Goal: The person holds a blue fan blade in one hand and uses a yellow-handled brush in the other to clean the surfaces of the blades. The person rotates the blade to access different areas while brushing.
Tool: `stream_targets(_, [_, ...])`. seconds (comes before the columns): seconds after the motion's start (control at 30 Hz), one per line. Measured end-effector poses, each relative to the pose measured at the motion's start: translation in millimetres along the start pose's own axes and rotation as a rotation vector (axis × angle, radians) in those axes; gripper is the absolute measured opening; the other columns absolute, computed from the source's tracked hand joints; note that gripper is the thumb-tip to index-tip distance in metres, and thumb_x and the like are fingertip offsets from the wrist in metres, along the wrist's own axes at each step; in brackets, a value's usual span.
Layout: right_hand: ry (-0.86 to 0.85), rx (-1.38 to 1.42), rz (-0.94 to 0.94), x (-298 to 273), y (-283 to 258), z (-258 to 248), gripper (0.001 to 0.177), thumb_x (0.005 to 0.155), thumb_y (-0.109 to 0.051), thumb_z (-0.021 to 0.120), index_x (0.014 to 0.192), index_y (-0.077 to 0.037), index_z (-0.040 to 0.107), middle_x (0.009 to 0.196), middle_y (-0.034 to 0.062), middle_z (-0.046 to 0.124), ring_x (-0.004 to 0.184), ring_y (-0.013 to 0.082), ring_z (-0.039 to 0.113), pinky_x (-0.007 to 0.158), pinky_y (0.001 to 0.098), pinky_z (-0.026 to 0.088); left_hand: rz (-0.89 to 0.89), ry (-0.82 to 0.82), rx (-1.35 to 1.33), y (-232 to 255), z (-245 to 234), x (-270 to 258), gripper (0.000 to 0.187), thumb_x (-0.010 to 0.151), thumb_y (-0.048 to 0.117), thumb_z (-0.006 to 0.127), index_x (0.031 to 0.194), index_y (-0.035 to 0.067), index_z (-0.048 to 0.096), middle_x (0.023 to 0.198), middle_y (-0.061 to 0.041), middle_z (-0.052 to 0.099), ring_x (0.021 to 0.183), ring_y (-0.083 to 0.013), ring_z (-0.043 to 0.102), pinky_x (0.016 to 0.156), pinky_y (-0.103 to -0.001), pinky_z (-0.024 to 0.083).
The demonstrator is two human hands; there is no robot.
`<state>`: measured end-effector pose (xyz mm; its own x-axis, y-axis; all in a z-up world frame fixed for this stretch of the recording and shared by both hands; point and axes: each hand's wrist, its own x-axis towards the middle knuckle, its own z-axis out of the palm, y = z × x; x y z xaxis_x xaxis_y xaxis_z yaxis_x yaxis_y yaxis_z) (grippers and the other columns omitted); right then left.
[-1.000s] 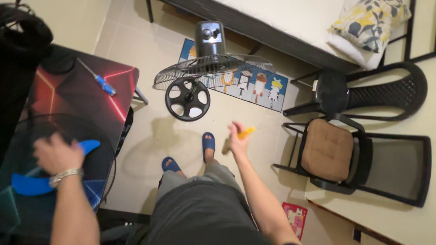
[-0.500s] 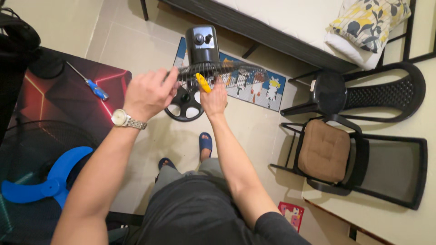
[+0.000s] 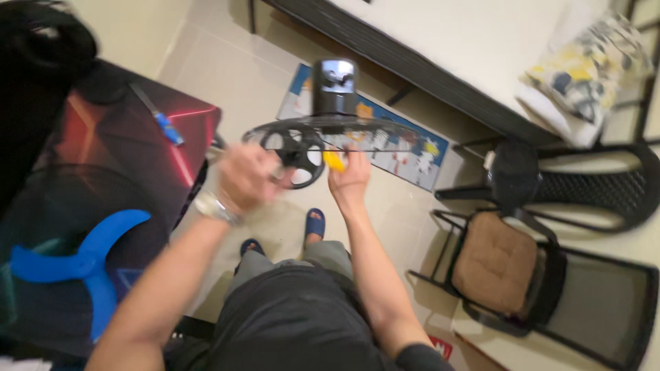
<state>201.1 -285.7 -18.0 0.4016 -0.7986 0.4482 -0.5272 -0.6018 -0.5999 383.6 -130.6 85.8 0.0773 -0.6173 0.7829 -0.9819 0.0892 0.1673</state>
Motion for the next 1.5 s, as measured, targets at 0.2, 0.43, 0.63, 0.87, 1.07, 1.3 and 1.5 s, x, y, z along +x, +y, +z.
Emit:
stream_targets(0.2, [-0.463,-0.131,-0.605,-53,-31,-5,0.049,0.078,-0.020,0.075,0.121,-0.002,0.061,0.100,0.0113,0.067,0.096,0.0293,0.065,0.087,0.0426,0.045,-0.150,-0.404,0.243,75,-4,-80,0.037,0.092,0.038,0.059,0.113,0.008,0.063,0.107,-0.010,0.069,0.096,-0.0268,0.065,0.087,-0.045,0.043])
stream_targets(0.43, [-0.999,-0.312,-1.057,-73,-94,27,0.098,0.059,-0.042,0.083,0.148,-0.017,0.050,0.143,0.0150,0.052,0.134,0.0418,0.046,0.097,0.0588,0.036,-1.191,-0.645,-0.245,94,29,-241,0.026,0.102,0.027,0.051,0.105,0.002,0.056,0.092,-0.026,0.070,0.084,-0.0439,0.067,0.075,-0.055,0.051])
stream_targets(0.63, [-0.811,-0.036,-0.854,-94,-63,28,0.085,0.080,-0.041,0.080,0.150,-0.012,0.043,0.155,0.0168,0.042,0.138,0.0386,0.041,0.111,0.0589,0.032,-1.679,-0.125,-0.110,13,69,-285,0.035,0.106,0.034,0.042,0.116,0.001,0.050,0.094,-0.033,0.066,0.089,-0.0546,0.063,0.074,-0.063,0.048])
stream_targets(0.87, [-1.268,-0.107,-0.519,-115,69,23,0.079,0.084,-0.037,0.076,0.150,-0.010,0.041,0.149,0.0225,0.044,0.132,0.0433,0.046,0.107,0.0538,0.039,-1.988,0.103,-0.030,-77,7,-140,0.051,0.108,0.043,0.036,0.122,-0.004,0.046,0.105,-0.037,0.067,0.100,-0.0525,0.065,0.088,-0.058,0.051])
stream_targets(1.07, [-1.359,-0.196,-0.380,-105,111,-12,0.076,0.082,-0.032,0.079,0.146,-0.010,0.044,0.146,0.0202,0.049,0.131,0.0411,0.049,0.105,0.0496,0.043,-2.153,0.145,0.029,-99,-4,-124,0.056,0.103,0.047,0.039,0.132,-0.001,0.035,0.112,-0.035,0.067,0.106,-0.0509,0.066,0.093,-0.056,0.051])
stream_targets(1.3, [-1.031,0.209,0.229,-80,66,-6,0.051,0.092,-0.028,0.067,0.136,-0.002,0.059,0.125,0.0154,0.071,0.099,0.0275,0.072,0.083,0.0379,0.059,-1.897,0.463,0.281,-78,69,-169,0.058,0.099,0.038,0.058,0.135,0.000,0.036,0.125,-0.037,0.052,0.104,-0.0478,0.063,0.088,-0.052,0.053])
stream_targets(1.5, [-0.341,1.107,0.845,-31,99,36,0.050,0.108,-0.038,0.051,0.139,0.001,0.050,0.131,0.0178,0.066,0.108,0.0288,0.068,0.089,0.0399,0.057,-1.077,0.339,-0.526,-44,69,-119,0.049,0.107,0.040,0.050,0.136,0.002,0.053,0.127,-0.019,0.065,0.121,-0.0362,0.063,0.103,-0.045,0.049])
